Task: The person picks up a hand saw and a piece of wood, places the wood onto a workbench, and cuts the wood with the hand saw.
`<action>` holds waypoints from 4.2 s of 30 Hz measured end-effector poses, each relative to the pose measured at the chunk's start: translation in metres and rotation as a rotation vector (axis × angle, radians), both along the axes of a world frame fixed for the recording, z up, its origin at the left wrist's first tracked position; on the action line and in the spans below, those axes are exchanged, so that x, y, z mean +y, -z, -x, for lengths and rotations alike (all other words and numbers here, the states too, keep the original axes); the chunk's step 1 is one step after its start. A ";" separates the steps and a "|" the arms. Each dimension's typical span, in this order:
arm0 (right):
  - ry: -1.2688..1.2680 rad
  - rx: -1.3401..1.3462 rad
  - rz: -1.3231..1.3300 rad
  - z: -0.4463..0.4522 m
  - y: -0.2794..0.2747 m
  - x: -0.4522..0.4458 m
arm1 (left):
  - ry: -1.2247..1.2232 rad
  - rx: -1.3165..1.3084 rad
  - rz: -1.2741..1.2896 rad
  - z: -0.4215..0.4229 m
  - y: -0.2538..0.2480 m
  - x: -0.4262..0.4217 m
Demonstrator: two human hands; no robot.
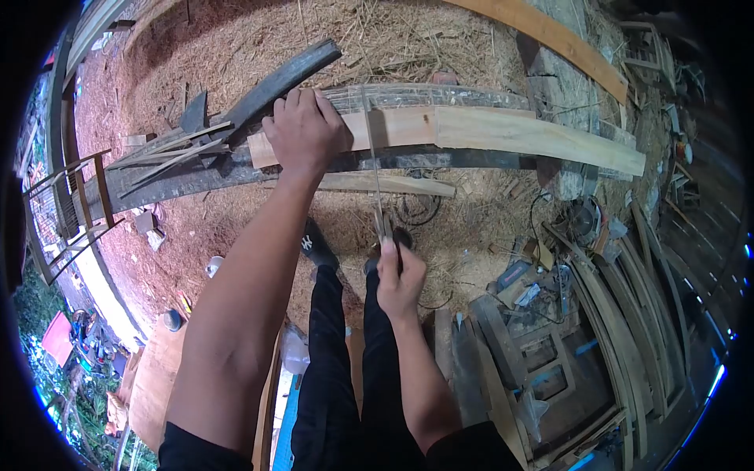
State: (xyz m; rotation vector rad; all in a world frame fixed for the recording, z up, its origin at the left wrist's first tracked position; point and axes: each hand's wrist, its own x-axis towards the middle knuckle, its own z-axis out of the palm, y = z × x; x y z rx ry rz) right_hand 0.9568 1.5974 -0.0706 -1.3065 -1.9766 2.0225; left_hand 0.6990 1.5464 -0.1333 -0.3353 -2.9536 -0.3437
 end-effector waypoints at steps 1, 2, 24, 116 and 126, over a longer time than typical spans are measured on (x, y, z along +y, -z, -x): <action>-0.015 -0.050 0.041 -0.019 -0.001 -0.001 | -0.002 -0.007 0.012 -0.002 0.000 -0.001; -0.018 -0.052 0.040 -0.018 -0.004 0.000 | -0.005 -0.009 0.011 -0.001 0.000 -0.001; -0.022 -0.059 -0.005 0.004 -0.019 0.011 | -0.024 -0.030 -0.003 -0.005 0.005 -0.003; 0.137 0.523 -0.362 -0.048 0.066 -0.038 | 0.760 0.007 -0.271 -0.004 0.008 -0.059; 0.065 0.466 -0.463 -0.040 0.072 -0.037 | 0.782 0.024 -0.303 -0.002 0.007 -0.061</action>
